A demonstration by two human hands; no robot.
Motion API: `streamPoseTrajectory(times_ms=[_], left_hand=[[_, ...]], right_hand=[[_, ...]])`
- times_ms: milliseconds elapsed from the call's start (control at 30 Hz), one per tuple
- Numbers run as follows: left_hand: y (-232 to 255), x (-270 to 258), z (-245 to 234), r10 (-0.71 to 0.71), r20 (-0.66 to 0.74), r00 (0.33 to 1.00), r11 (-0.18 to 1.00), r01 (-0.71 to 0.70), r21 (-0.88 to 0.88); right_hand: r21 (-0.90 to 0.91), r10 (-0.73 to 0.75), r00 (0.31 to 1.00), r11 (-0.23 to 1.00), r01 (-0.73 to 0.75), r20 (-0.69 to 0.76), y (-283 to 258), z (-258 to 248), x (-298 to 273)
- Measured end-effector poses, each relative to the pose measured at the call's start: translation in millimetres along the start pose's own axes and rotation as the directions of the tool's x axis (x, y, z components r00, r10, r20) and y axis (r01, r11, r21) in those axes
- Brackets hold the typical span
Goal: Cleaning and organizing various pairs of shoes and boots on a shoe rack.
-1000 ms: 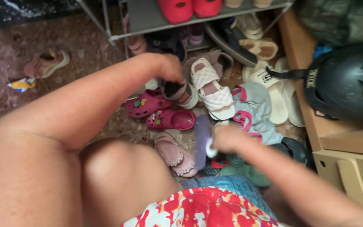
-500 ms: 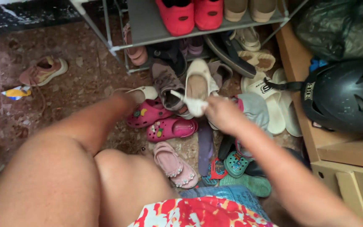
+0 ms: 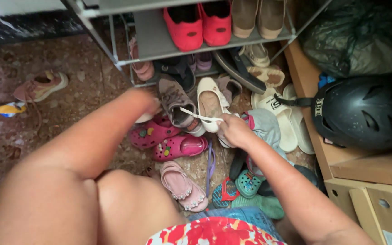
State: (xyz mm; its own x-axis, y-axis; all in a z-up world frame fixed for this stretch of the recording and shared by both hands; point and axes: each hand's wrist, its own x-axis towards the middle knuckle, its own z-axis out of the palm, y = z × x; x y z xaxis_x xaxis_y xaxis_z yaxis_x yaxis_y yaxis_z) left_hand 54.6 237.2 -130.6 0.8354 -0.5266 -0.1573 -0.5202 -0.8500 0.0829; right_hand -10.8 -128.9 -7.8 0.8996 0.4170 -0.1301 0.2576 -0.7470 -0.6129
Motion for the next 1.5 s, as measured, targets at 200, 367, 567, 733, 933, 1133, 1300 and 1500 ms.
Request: streamPoseTrajectory(times_ms=[200,367,567,733,933,1133,1300,1500], left_hand=[[110,-3,-222,-0.117,0.155,0.981,0.993,0.115,0.026],[217,14,-346,-0.203,0.279,0.939,0.979,0.188,0.080],[279,29,-222,-0.351,0.179,0.919,0.935,0.353,0.021],[304,14,-158,-0.477,0.279,0.834,0.848,0.520,-0.104],[280,2,-193,-0.727,0.163,0.667,0.590,0.728,-0.348],[265,20,-176,-0.800,0.135,0.584,0.480,0.760,-0.439],[252,31,-168,-0.910,0.183,0.373,0.095,0.616,-0.782],[238,44,-157,-0.882,0.189,0.433,0.108,0.574,-0.812]], right_hand=[[0.724,0.344,0.935,0.625,-0.294,0.083,15,-11,4],[0.593,0.414,0.889,0.772,-0.229,-0.195,9,-27,-22],[-0.087,0.026,0.961,0.995,-0.052,-0.274,25,-4,-71],[0.229,-0.005,0.987,0.973,0.042,-0.160,49,-9,-82],[0.495,0.474,0.768,0.835,-0.239,-0.429,79,-31,-100],[0.351,0.555,0.570,0.829,-0.435,-0.605,100,-29,-106],[0.264,0.544,0.584,0.827,-0.497,-0.603,91,-16,-103],[0.378,0.383,0.744,0.906,-0.188,-0.547,65,-7,-70]])
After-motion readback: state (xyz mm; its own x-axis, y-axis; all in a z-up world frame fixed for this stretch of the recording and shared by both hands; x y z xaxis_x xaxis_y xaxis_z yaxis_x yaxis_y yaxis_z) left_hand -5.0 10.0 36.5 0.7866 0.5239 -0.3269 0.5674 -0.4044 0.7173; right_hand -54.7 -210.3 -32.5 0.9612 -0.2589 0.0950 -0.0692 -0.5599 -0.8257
